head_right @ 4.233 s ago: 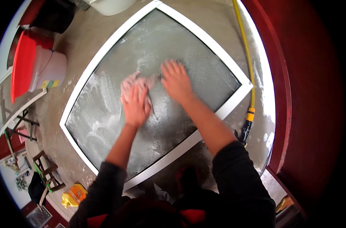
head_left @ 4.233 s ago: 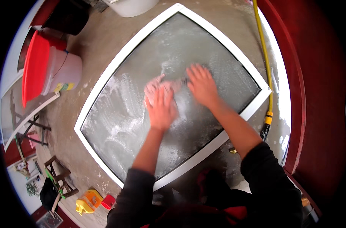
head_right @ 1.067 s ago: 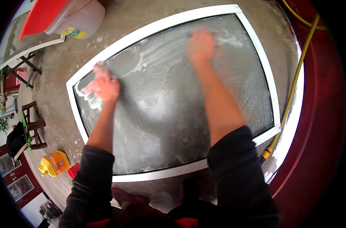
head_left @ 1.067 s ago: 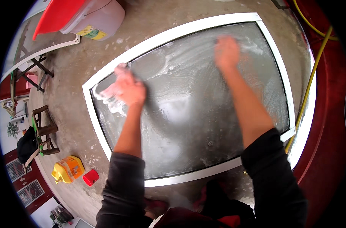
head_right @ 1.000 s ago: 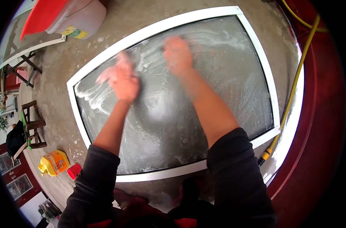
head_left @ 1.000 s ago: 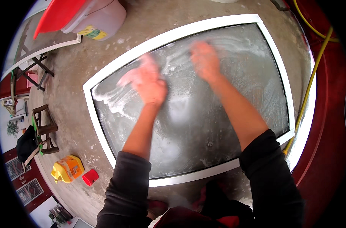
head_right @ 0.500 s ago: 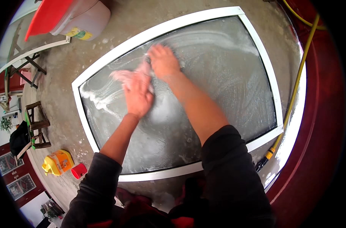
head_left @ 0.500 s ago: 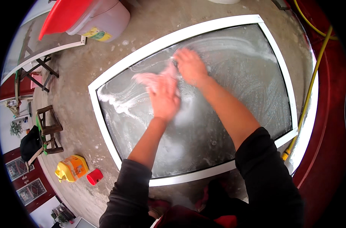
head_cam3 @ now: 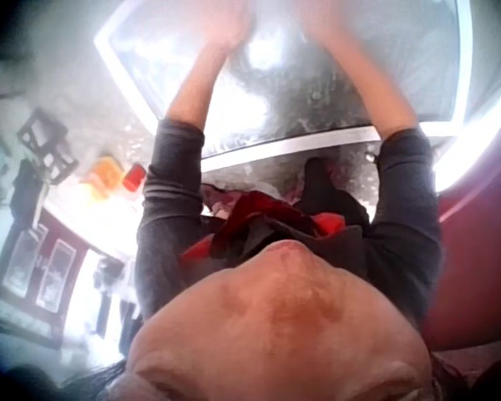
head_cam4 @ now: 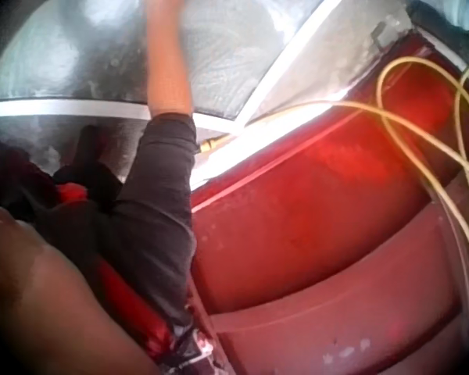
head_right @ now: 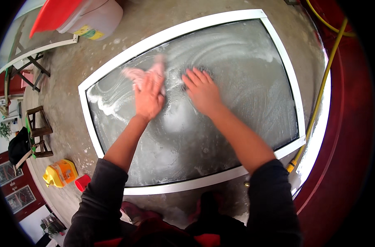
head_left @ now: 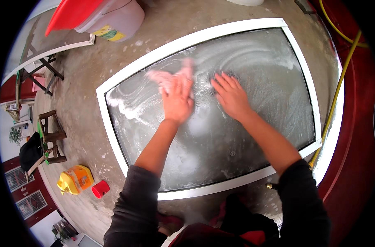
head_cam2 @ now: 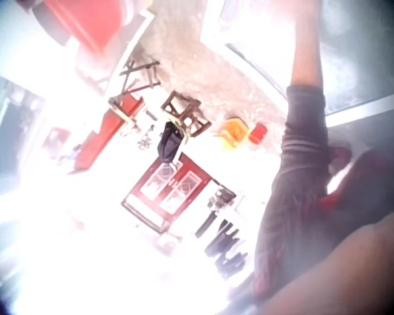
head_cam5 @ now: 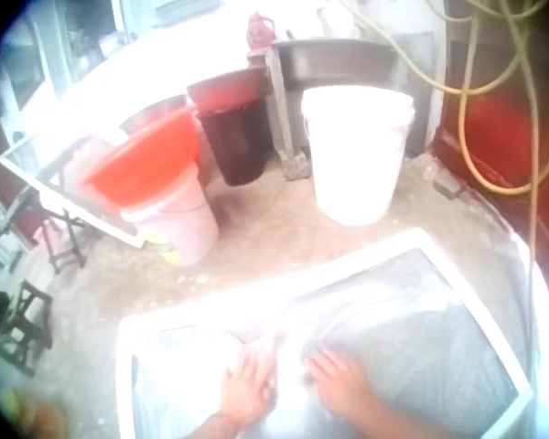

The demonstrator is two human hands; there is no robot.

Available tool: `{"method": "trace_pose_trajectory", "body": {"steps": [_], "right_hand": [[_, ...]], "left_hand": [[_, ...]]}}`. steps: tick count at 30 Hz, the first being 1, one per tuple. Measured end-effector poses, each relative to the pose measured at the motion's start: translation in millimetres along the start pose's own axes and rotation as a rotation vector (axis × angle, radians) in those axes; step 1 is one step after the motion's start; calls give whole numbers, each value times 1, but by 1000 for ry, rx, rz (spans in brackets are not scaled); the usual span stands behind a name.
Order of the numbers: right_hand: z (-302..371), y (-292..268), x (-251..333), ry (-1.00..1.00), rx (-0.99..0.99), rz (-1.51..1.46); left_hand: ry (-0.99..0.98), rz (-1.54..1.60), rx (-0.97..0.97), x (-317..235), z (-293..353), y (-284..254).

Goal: The person scrubs a large window pane with a steel wool pad, then rinses it with a hose, and finally wipes it with a cloth. The window is laid flat on the ground during the process.

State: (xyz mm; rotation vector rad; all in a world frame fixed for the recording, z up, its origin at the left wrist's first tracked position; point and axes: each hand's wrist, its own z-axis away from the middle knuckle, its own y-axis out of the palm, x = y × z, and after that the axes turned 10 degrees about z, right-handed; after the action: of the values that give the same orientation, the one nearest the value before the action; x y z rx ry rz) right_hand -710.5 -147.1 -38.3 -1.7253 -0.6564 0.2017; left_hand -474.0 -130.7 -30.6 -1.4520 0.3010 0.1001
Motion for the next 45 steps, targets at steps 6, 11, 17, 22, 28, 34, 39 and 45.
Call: {"method": "trace_pose_trajectory", "body": {"steps": [6,11,17,22,28,34,39,45], "right_hand": [[54,-42,-150,300,7,225],[3,37,-142,470,-286,-51],[68,-53,-85,160,155,74],[104,-60,-153,408,51,227],[-26,-27,-244,471,22,336],[51,-64,-236,442,107,262],[115,-73,-210,422,70,263],[-31,-41,-276,408,-19,291]], "left_hand": [[247,-1,93,69,5,-29],[-357,-12,-190,-19,-67,14],[388,113,125,-111,2,3],[426,40,103,-110,0,10],[356,30,9,-177,-109,28],[393,39,65,-209,-68,47],[603,141,165,-215,-8,40],[557,102,-7,-250,-111,53]]}}
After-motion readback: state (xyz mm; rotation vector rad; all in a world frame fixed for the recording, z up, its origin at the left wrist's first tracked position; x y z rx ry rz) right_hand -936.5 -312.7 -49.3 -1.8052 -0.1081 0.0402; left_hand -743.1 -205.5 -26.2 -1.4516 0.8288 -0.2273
